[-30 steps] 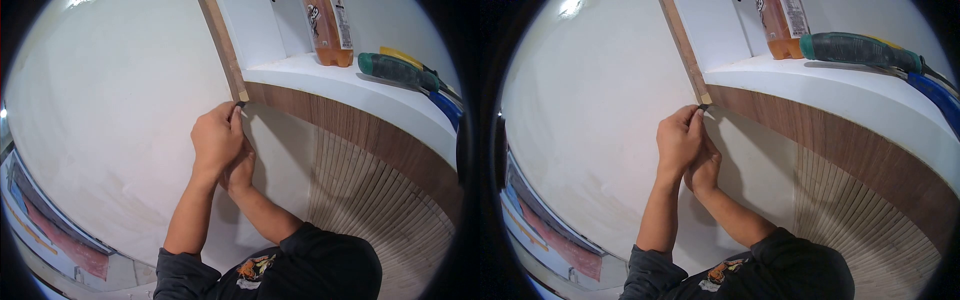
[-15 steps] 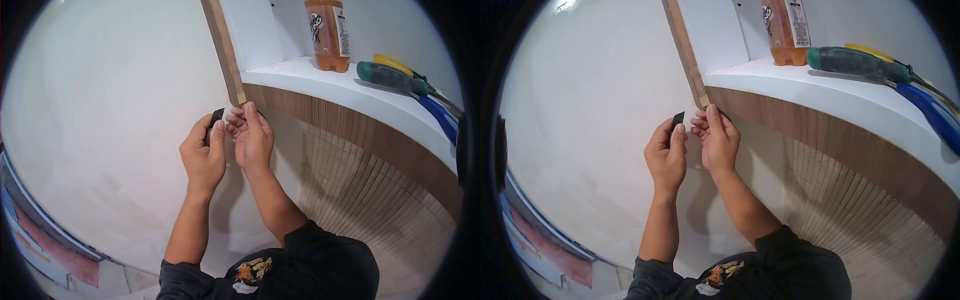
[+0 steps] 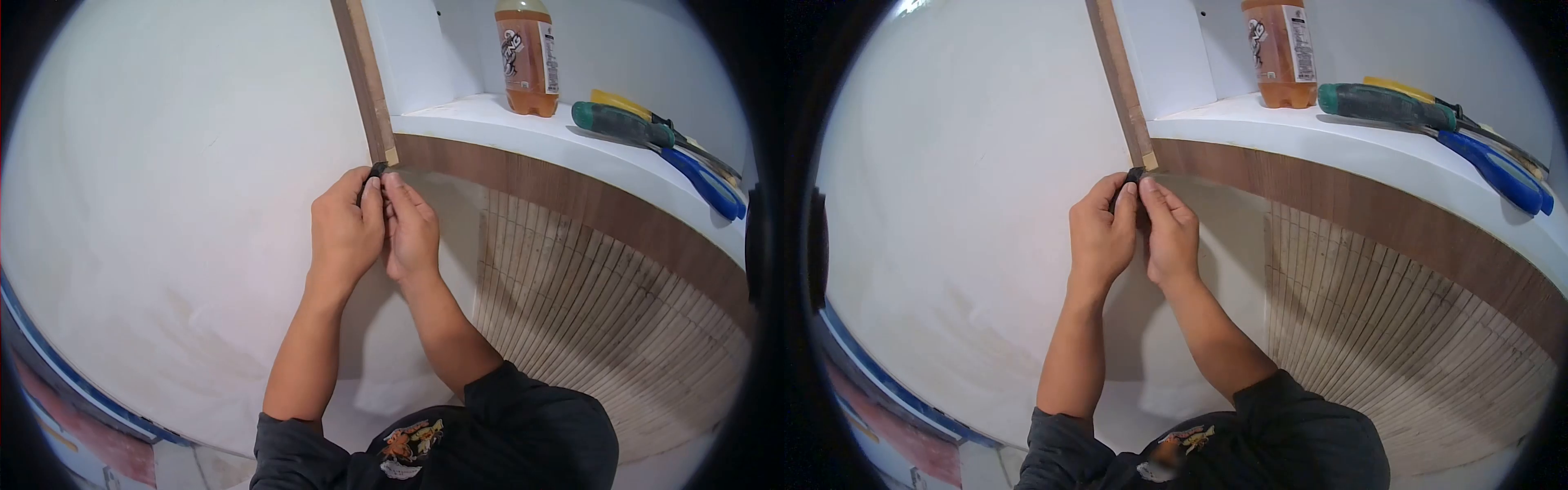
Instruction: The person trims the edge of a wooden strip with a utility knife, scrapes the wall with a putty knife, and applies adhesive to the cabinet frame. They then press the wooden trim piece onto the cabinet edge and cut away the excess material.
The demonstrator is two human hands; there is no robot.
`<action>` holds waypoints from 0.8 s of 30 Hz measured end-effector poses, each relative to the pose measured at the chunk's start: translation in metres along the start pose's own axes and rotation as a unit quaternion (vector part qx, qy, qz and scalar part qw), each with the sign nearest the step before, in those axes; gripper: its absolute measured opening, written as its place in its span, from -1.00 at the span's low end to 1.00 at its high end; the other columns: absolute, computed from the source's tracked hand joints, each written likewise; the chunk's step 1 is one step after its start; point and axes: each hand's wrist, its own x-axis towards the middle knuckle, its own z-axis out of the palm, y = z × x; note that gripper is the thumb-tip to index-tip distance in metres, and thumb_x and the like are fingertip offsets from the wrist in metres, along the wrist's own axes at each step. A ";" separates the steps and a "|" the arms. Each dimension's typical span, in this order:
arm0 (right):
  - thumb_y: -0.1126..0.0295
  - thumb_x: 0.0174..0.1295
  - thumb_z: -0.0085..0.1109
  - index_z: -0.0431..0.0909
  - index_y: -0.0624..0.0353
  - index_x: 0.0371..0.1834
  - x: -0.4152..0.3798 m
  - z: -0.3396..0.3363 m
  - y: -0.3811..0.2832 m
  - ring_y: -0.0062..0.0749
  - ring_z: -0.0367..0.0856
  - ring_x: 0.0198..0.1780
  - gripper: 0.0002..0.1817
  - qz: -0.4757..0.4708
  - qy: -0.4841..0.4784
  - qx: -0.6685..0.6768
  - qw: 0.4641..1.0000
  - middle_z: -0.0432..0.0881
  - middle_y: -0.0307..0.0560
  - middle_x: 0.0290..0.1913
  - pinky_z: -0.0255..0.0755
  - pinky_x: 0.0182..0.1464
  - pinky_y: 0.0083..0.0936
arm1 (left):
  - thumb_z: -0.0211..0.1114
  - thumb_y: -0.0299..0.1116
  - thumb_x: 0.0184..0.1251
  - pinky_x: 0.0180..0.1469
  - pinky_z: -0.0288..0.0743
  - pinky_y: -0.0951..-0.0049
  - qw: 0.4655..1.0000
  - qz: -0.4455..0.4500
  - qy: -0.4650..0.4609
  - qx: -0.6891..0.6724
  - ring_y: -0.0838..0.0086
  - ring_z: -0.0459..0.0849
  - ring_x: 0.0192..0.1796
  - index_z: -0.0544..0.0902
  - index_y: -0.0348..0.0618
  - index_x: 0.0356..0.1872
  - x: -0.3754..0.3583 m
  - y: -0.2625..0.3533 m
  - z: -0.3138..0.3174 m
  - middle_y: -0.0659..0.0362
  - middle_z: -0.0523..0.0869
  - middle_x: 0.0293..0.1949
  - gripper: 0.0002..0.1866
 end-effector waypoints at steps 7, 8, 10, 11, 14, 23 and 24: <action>0.34 0.53 0.19 0.66 0.37 0.08 0.000 0.006 0.004 -0.49 0.71 -0.01 -0.72 0.022 0.028 0.054 0.998 0.75 -0.09 -0.03 0.59 0.08 -0.58 | 0.25 -0.40 0.48 -0.29 0.58 0.25 0.994 0.039 0.044 0.096 0.11 0.74 -0.40 0.72 -0.33 -0.16 0.003 -0.001 0.010 -0.09 0.77 -0.39 -0.82; 0.35 0.53 0.20 0.66 0.37 0.08 0.000 0.007 0.003 -0.49 0.71 -0.02 -0.72 0.028 0.032 0.060 0.997 0.75 -0.09 -0.04 0.59 0.08 -0.58 | 0.25 -0.41 0.47 -0.32 0.57 0.19 0.992 0.050 0.051 0.104 0.03 0.72 -0.41 0.72 -0.32 -0.19 0.003 -0.001 0.012 -0.10 0.75 -0.42 -0.83; 0.36 0.52 0.21 0.66 0.36 0.07 0.000 0.008 0.000 -0.50 0.71 -0.02 -0.73 0.045 0.035 0.074 0.996 0.75 -0.09 -0.04 0.59 0.08 -0.58 | 0.25 -0.41 0.47 -0.33 0.57 0.20 0.992 0.045 0.050 0.109 0.04 0.72 -0.42 0.72 -0.31 -0.20 0.002 0.000 0.014 -0.09 0.75 -0.43 -0.83; 0.37 0.51 0.21 0.66 0.36 0.07 0.001 0.007 -0.001 -0.50 0.71 -0.03 -0.74 0.055 0.033 0.080 0.995 0.75 -0.09 -0.04 0.59 0.08 -0.58 | 0.25 -0.41 0.46 -0.34 0.56 0.20 0.992 0.042 0.050 0.112 0.04 0.72 -0.42 0.72 -0.31 -0.20 0.001 0.001 0.014 -0.08 0.75 -0.43 -0.83; 0.38 0.50 0.22 0.66 0.34 0.05 0.001 0.009 -0.001 -0.51 0.70 -0.04 -0.76 0.061 0.040 0.068 0.995 0.74 -0.10 -0.05 0.58 0.08 -0.57 | 0.23 -0.43 0.47 -0.33 0.58 0.23 0.990 0.058 0.046 0.117 0.05 0.74 -0.41 0.70 -0.33 -0.19 -0.001 0.006 0.012 -0.11 0.75 -0.42 -0.83; 0.37 0.49 0.24 0.68 0.27 0.01 0.003 0.003 -0.001 -0.56 0.68 -0.07 -0.80 0.068 0.003 0.029 0.997 0.75 -0.17 -0.10 0.56 0.06 -0.58 | 0.22 -0.50 0.48 -0.15 0.65 0.41 0.998 -0.019 -0.019 0.050 0.41 0.80 -0.22 0.65 -0.38 -0.04 0.002 0.006 -0.004 -0.07 0.84 -0.22 -0.83; 0.37 0.49 0.24 0.69 0.26 0.01 0.003 0.003 -0.001 -0.57 0.68 -0.07 -0.80 0.068 0.001 0.032 0.997 0.75 -0.18 -0.10 0.56 0.06 -0.57 | 0.22 -0.50 0.48 -0.16 0.65 0.42 0.998 -0.004 -0.015 0.055 0.41 0.81 -0.23 0.65 -0.37 -0.04 0.002 0.005 -0.003 -0.07 0.84 -0.23 -0.83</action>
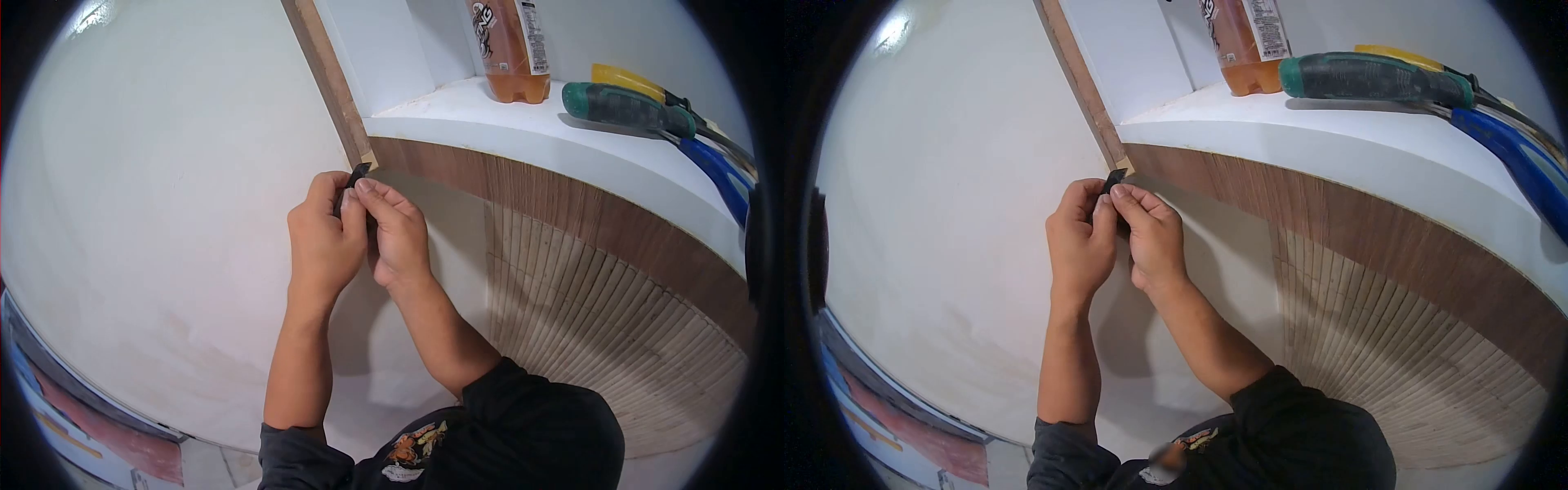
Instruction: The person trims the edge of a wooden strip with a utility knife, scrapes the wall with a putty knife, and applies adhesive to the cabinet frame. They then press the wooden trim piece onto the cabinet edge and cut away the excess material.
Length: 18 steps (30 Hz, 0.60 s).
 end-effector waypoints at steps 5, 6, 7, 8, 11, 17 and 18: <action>0.37 0.50 0.22 0.67 0.26 -0.02 0.003 -0.001 0.000 -0.58 0.67 -0.11 -0.82 0.015 -0.007 0.029 0.999 0.73 -0.20 -0.14 0.55 0.03 -0.61 | 0.26 -0.50 0.48 -0.18 0.64 0.42 0.997 0.056 0.044 0.027 0.38 0.81 -0.27 0.66 -0.35 -0.06 -0.007 -0.005 0.011 -0.06 0.83 -0.27 -0.85; 0.38 0.51 0.21 0.67 0.26 -0.02 0.004 -0.002 0.000 -0.58 0.66 -0.11 -0.82 0.018 -0.013 0.038 0.999 0.73 -0.21 -0.14 0.55 0.03 -0.61 | 0.26 -0.51 0.47 -0.18 0.64 0.42 0.996 0.067 0.047 0.030 0.37 0.81 -0.28 0.66 -0.34 -0.06 -0.007 -0.006 0.012 -0.06 0.82 -0.28 -0.86; 0.38 0.51 0.21 0.66 0.26 -0.02 0.005 -0.004 0.000 -0.58 0.66 -0.11 -0.82 0.020 -0.018 0.046 0.999 0.73 -0.21 -0.14 0.55 0.02 -0.62 | 0.26 -0.51 0.47 -0.19 0.64 0.42 0.995 0.078 0.051 0.033 0.36 0.81 -0.29 0.66 -0.34 -0.06 -0.007 -0.007 0.013 -0.06 0.82 -0.29 -0.86; 0.38 0.51 0.20 0.66 0.27 -0.01 0.006 -0.006 0.001 -0.58 0.67 -0.10 -0.82 0.022 -0.024 0.052 0.998 0.73 -0.20 -0.14 0.55 0.02 -0.62 | 0.26 -0.52 0.47 -0.19 0.64 0.42 0.994 0.089 0.054 0.035 0.35 0.81 -0.30 0.66 -0.33 -0.06 -0.007 -0.008 0.014 -0.06 0.82 -0.29 -0.87; 0.39 0.51 0.20 0.65 0.27 -0.01 0.005 -0.004 -0.001 -0.58 0.67 -0.10 -0.83 0.027 -0.029 0.060 0.997 0.73 -0.20 -0.14 0.56 0.01 -0.63 | 0.26 -0.53 0.47 -0.19 0.64 0.43 0.987 0.128 0.082 0.057 0.37 0.81 -0.32 0.66 -0.33 -0.06 -0.007 -0.017 0.020 -0.04 0.81 -0.32 -0.87; 0.38 0.53 0.16 0.65 0.23 -0.03 0.004 0.001 -0.001 -0.58 0.68 -0.13 -0.84 0.010 -0.001 0.031 0.999 0.72 -0.20 -0.15 0.58 -0.04 -0.62 | 0.27 -0.56 0.46 -0.23 0.63 0.48 0.986 0.128 0.097 0.053 0.45 0.78 -0.34 0.66 -0.32 -0.06 -0.009 -0.019 0.022 -0.02 0.80 -0.35 -0.88; 0.37 0.54 0.15 0.64 0.21 -0.03 0.005 0.001 0.001 -0.58 0.68 -0.15 -0.84 0.009 -0.004 0.029 1.000 0.72 -0.21 -0.16 0.58 -0.07 -0.62 | 0.27 -0.57 0.46 -0.23 0.62 0.48 0.985 0.131 0.097 0.058 0.45 0.78 -0.34 0.66 -0.32 -0.06 -0.009 -0.021 0.021 -0.02 0.79 -0.35 -0.88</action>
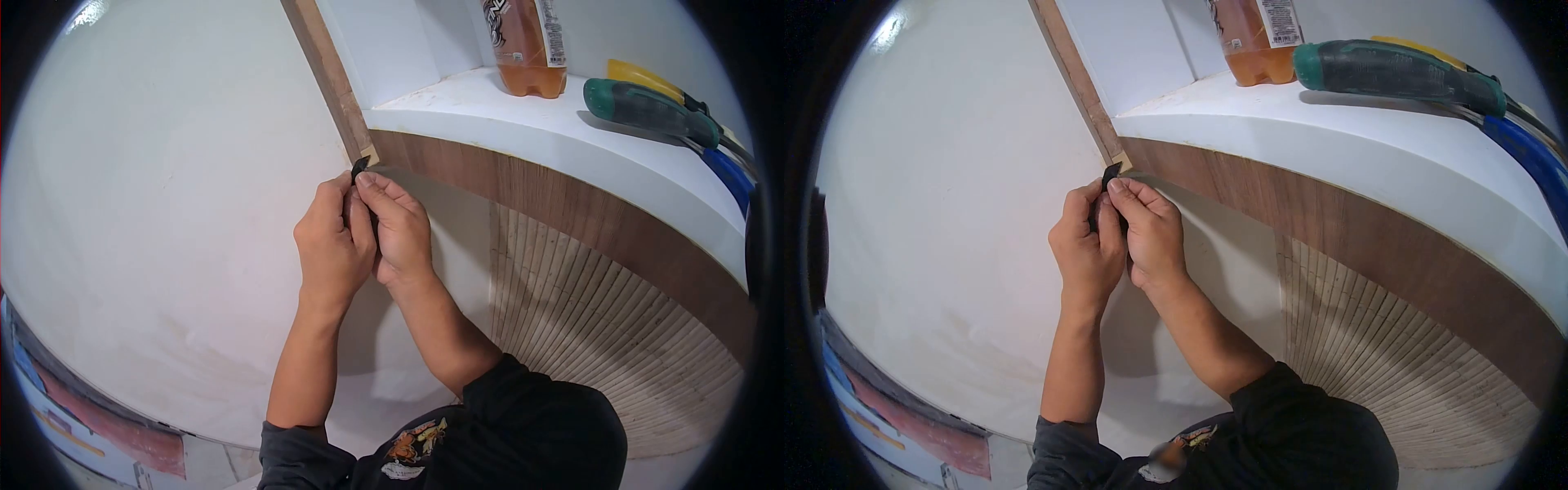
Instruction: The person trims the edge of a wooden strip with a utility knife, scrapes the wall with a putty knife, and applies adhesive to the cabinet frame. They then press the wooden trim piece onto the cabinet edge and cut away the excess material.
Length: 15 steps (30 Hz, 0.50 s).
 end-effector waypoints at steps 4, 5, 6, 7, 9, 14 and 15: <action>0.40 0.52 0.18 0.66 0.28 -0.01 -0.001 -0.004 -0.001 -0.60 0.66 -0.09 -0.83 0.008 -0.011 0.008 1.000 0.73 -0.20 -0.12 0.57 0.01 -0.63 | 0.27 -0.58 0.45 -0.24 0.62 0.48 1.000 0.011 -0.004 0.017 0.45 0.78 -0.35 0.66 -0.33 -0.06 0.000 0.001 0.000 -0.01 0.79 -0.36 -0.88; 0.40 0.52 0.18 0.66 0.28 -0.02 -0.001 -0.004 -0.001 -0.61 0.66 -0.09 -0.83 0.009 -0.011 0.008 1.000 0.72 -0.20 -0.12 0.57 0.01 -0.64 | 0.27 -0.58 0.45 -0.24 0.62 0.48 1.000 0.012 -0.006 0.021 0.45 0.78 -0.35 0.66 -0.33 -0.07 0.000 0.001 0.000 -0.02 0.79 -0.36 -0.88; 0.41 0.52 0.18 0.67 0.28 -0.02 -0.001 -0.004 -0.001 -0.61 0.66 -0.09 -0.83 0.010 -0.010 0.007 1.000 0.72 -0.20 -0.12 0.56 0.01 -0.64 | 0.27 -0.58 0.44 -0.24 0.62 0.48 1.000 0.017 -0.002 0.023 0.45 0.78 -0.35 0.67 -0.33 -0.07 -0.001 0.000 0.001 -0.02 0.79 -0.36 -0.88; 0.41 0.52 0.18 0.67 0.28 -0.02 -0.001 -0.005 -0.002 -0.61 0.66 -0.09 -0.83 0.008 -0.010 0.007 1.000 0.72 -0.21 -0.12 0.56 0.01 -0.64 | 0.27 -0.59 0.44 -0.24 0.62 0.48 0.999 0.022 0.002 0.025 0.45 0.78 -0.35 0.67 -0.34 -0.07 -0.002 -0.001 0.003 -0.02 0.79 -0.35 -0.88; 0.40 0.52 0.17 0.67 0.28 -0.02 -0.001 -0.005 -0.002 -0.61 0.66 -0.09 -0.83 0.004 -0.009 0.006 1.000 0.72 -0.21 -0.12 0.56 0.01 -0.65 | 0.26 -0.59 0.44 -0.24 0.62 0.48 0.999 0.022 -0.005 0.026 0.45 0.78 -0.35 0.67 -0.34 -0.07 -0.002 0.000 0.002 -0.02 0.79 -0.35 -0.88; 0.40 0.52 0.18 0.67 0.27 -0.02 -0.004 -0.010 0.004 -0.64 0.64 -0.09 -0.83 0.000 -0.024 0.003 1.000 0.72 -0.24 -0.13 0.54 0.02 -0.65 | 0.28 -0.62 0.38 -0.29 0.63 0.37 1.000 0.016 0.006 -0.011 0.20 0.77 -0.39 0.67 -0.35 -0.08 -0.007 -0.001 -0.001 -0.07 0.75 -0.36 -0.85; 0.40 0.52 0.18 0.68 0.27 -0.02 -0.004 -0.009 0.005 -0.64 0.63 -0.09 -0.83 -0.008 -0.031 -0.003 0.999 0.72 -0.24 -0.13 0.54 0.02 -0.65 | 0.28 -0.62 0.38 -0.30 0.62 0.37 1.000 0.022 0.009 -0.010 0.21 0.77 -0.39 0.67 -0.35 -0.07 -0.006 -0.001 -0.002 -0.07 0.75 -0.36 -0.85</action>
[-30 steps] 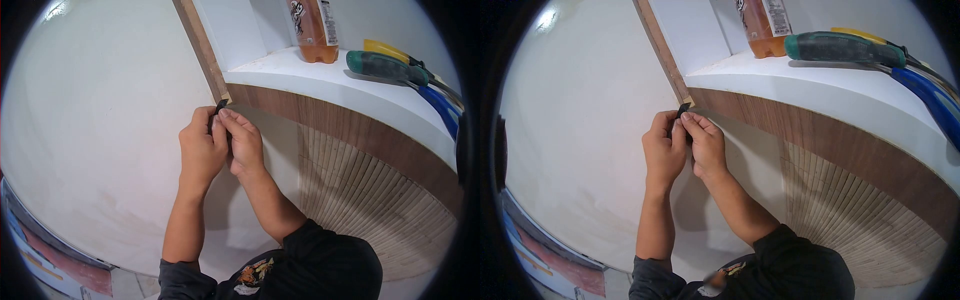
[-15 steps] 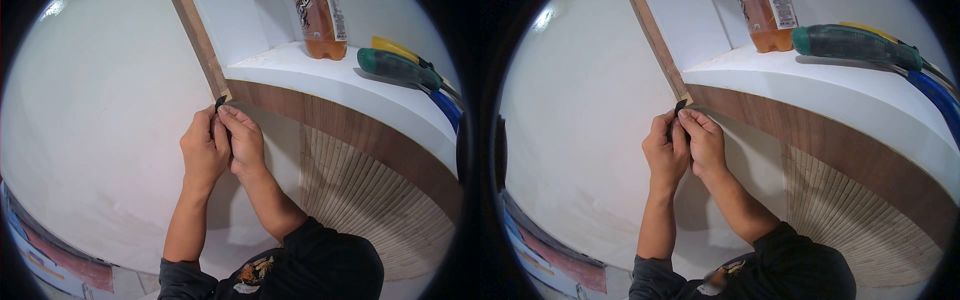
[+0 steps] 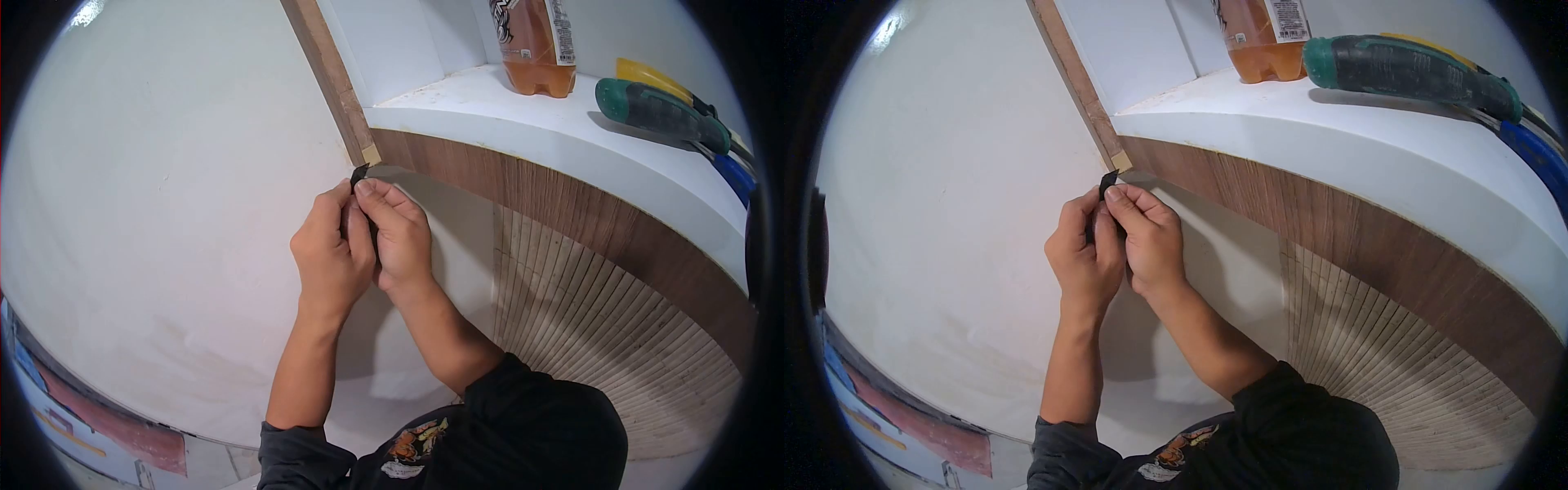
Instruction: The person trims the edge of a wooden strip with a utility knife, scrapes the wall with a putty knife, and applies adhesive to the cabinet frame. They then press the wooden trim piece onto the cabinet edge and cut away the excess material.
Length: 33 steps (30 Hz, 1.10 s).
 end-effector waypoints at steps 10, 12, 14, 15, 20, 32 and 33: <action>0.39 0.52 0.19 0.69 0.26 0.01 0.005 0.004 -0.002 -0.63 0.64 -0.07 -0.82 0.018 0.006 0.014 1.000 0.73 -0.23 -0.11 0.53 0.06 -0.64 | 0.27 -0.64 0.37 -0.27 0.56 0.51 0.999 -0.002 -0.044 0.025 0.45 0.66 -0.40 0.68 -0.34 -0.05 0.014 0.001 -0.009 0.05 0.72 -0.40 -0.82; 0.39 0.52 0.19 0.70 0.25 0.00 0.006 0.004 -0.003 -0.63 0.64 -0.06 -0.82 0.021 0.006 0.008 1.000 0.73 -0.23 -0.10 0.53 0.07 -0.63 | 0.25 -0.64 0.38 -0.25 0.53 0.59 0.998 -0.016 -0.062 0.022 0.59 0.61 -0.40 0.68 -0.35 -0.03 0.015 0.001 -0.011 0.10 0.71 -0.41 -0.81; 0.40 0.52 0.18 0.70 0.26 0.00 0.006 0.001 -0.002 -0.63 0.64 -0.06 -0.82 0.016 -0.001 0.012 1.000 0.73 -0.23 -0.10 0.53 0.07 -0.63 | 0.25 -0.65 0.38 -0.25 0.53 0.59 0.997 -0.025 -0.073 0.016 0.59 0.61 -0.39 0.68 -0.35 -0.04 0.017 0.004 -0.012 0.10 0.70 -0.43 -0.81; 0.40 0.52 0.18 0.70 0.26 0.00 0.006 0.000 0.000 -0.63 0.64 -0.06 -0.82 0.014 -0.005 0.013 1.000 0.73 -0.23 -0.10 0.53 0.08 -0.62 | 0.25 -0.64 0.37 -0.28 0.55 0.51 0.997 -0.027 -0.076 0.013 0.46 0.64 -0.41 0.67 -0.35 -0.06 0.018 0.005 -0.014 0.05 0.70 -0.44 -0.83; 0.42 0.53 0.17 0.70 0.27 0.01 0.004 0.001 0.000 -0.63 0.64 -0.06 -0.82 0.008 0.006 0.004 1.000 0.73 -0.24 -0.10 0.52 0.07 -0.62 | 0.26 -0.63 0.36 -0.34 0.58 0.36 0.997 -0.023 -0.075 -0.002 0.19 0.71 -0.46 0.67 -0.35 -0.12 0.021 0.007 -0.014 -0.05 0.70 -0.47 -0.87; 0.35 0.54 0.18 0.69 0.28 0.02 0.000 -0.007 0.009 -0.56 0.69 -0.10 -0.78 -0.041 -0.009 -0.018 0.999 0.74 -0.18 -0.10 0.60 -0.02 -0.55 | 0.22 -0.60 0.44 -0.30 0.59 0.48 0.997 -0.043 -0.052 -0.040 0.47 0.71 -0.42 0.67 -0.35 -0.08 0.009 0.003 -0.020 0.03 0.77 -0.36 -0.87; 0.32 0.55 0.18 0.68 0.28 0.03 0.000 -0.007 0.008 -0.53 0.70 -0.10 -0.76 -0.048 -0.015 -0.024 0.998 0.75 -0.17 -0.10 0.62 -0.03 -0.52 | 0.21 -0.59 0.47 -0.31 0.58 0.51 0.993 -0.077 -0.022 -0.081 0.51 0.69 -0.42 0.66 -0.36 -0.06 0.004 0.002 -0.020 0.05 0.78 -0.34 -0.87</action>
